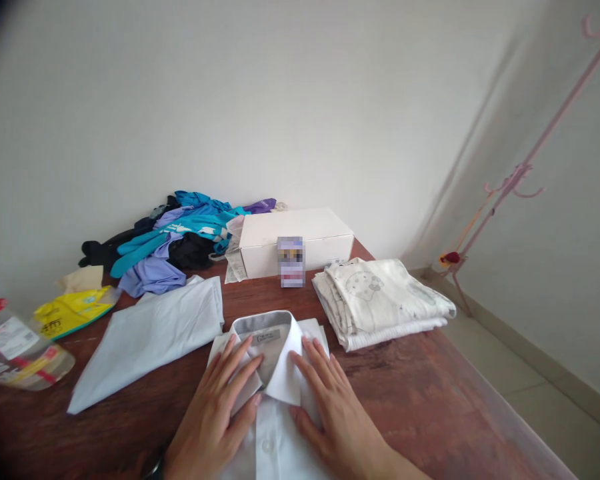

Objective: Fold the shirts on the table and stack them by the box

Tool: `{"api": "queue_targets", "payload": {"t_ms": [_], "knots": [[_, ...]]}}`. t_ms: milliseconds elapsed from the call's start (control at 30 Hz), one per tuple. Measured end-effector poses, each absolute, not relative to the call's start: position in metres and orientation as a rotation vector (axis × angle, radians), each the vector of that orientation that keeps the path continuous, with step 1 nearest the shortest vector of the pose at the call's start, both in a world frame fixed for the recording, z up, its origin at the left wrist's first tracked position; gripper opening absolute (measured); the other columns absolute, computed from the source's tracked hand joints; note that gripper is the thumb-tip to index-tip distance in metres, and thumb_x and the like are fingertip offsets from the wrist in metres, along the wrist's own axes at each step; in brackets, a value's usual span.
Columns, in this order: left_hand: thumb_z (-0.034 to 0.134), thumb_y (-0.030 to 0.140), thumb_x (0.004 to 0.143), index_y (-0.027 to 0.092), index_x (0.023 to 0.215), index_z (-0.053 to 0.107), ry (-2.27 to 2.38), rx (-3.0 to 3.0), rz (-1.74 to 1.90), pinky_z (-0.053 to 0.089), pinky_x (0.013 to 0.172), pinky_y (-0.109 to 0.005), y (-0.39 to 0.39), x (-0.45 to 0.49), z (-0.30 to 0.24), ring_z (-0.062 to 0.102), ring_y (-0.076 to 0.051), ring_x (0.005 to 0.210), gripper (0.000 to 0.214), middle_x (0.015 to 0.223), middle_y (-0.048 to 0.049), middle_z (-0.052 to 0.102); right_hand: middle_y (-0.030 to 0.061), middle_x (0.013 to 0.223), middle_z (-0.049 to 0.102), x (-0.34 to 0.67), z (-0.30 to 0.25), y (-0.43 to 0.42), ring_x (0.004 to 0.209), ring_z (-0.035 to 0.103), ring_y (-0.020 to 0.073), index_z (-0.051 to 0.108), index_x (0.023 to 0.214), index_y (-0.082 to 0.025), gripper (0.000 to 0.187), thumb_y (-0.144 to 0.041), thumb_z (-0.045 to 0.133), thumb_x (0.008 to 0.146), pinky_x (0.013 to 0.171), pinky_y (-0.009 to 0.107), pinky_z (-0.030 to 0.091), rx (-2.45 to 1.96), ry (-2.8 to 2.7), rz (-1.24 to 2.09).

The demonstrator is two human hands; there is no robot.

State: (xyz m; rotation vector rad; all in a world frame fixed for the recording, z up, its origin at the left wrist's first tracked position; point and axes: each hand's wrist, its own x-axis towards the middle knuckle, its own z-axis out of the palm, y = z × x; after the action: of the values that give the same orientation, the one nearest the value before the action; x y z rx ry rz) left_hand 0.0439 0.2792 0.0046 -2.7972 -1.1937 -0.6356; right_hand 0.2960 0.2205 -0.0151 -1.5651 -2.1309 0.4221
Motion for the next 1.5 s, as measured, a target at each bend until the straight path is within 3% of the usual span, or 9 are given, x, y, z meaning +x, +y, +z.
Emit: {"api": "queue_targets", "payload": {"t_ms": [367,900,1333,1500], "knots": [[0.052,0.029,0.098,0.022,0.146,0.050,-1.273,-2.861,-0.631,0.040,0.115,-0.062,0.2768,0.0448,0.0031,0.023,-0.037,0.152,0.049,0.164,-0.0085,0.032,0.0014,0.167,0.024,0.2942,-0.0098,0.2205,0.153,0.022,0.0297,0.033,0.158,-0.034,0.065,-0.038,0.056,0.097,0.122,0.054,0.029,-1.569,-2.086,0.419],[0.053,0.027,0.097,0.022,0.145,0.050,-1.300,-2.874,-0.643,0.037,0.116,-0.065,0.2757,0.0483,0.0064,0.020,-0.037,0.153,0.049,0.162,-0.0088,0.034,-0.0001,0.167,0.022,0.2931,-0.0081,0.2191,0.153,0.022,0.0294,0.026,0.160,-0.036,0.068,-0.039,0.054,0.098,0.122,0.055,0.030,-1.586,-2.093,0.403],[0.051,0.029,0.098,0.021,0.144,0.052,-1.324,-2.906,-0.629,0.033,0.119,-0.062,0.2752,0.0481,0.0077,0.018,-0.035,0.154,0.047,0.163,-0.0084,0.033,-0.0002,0.166,0.027,0.2920,-0.0080,0.2204,0.153,0.024,0.0288,0.036,0.157,-0.036,0.063,-0.040,0.055,0.097,0.123,0.054,0.029,-1.581,-2.047,0.425],[0.051,0.030,0.098,0.021,0.148,0.047,-1.348,-2.822,-0.709,0.032,0.118,-0.063,0.2730,0.0496,0.0058,0.016,-0.037,0.154,0.050,0.168,-0.0105,0.020,0.0021,0.166,0.027,0.2924,-0.0047,0.2216,0.154,0.021,0.0272,0.038,0.156,-0.031,0.061,-0.037,0.054,0.097,0.124,0.052,0.027,-1.601,-2.070,0.455]]}}
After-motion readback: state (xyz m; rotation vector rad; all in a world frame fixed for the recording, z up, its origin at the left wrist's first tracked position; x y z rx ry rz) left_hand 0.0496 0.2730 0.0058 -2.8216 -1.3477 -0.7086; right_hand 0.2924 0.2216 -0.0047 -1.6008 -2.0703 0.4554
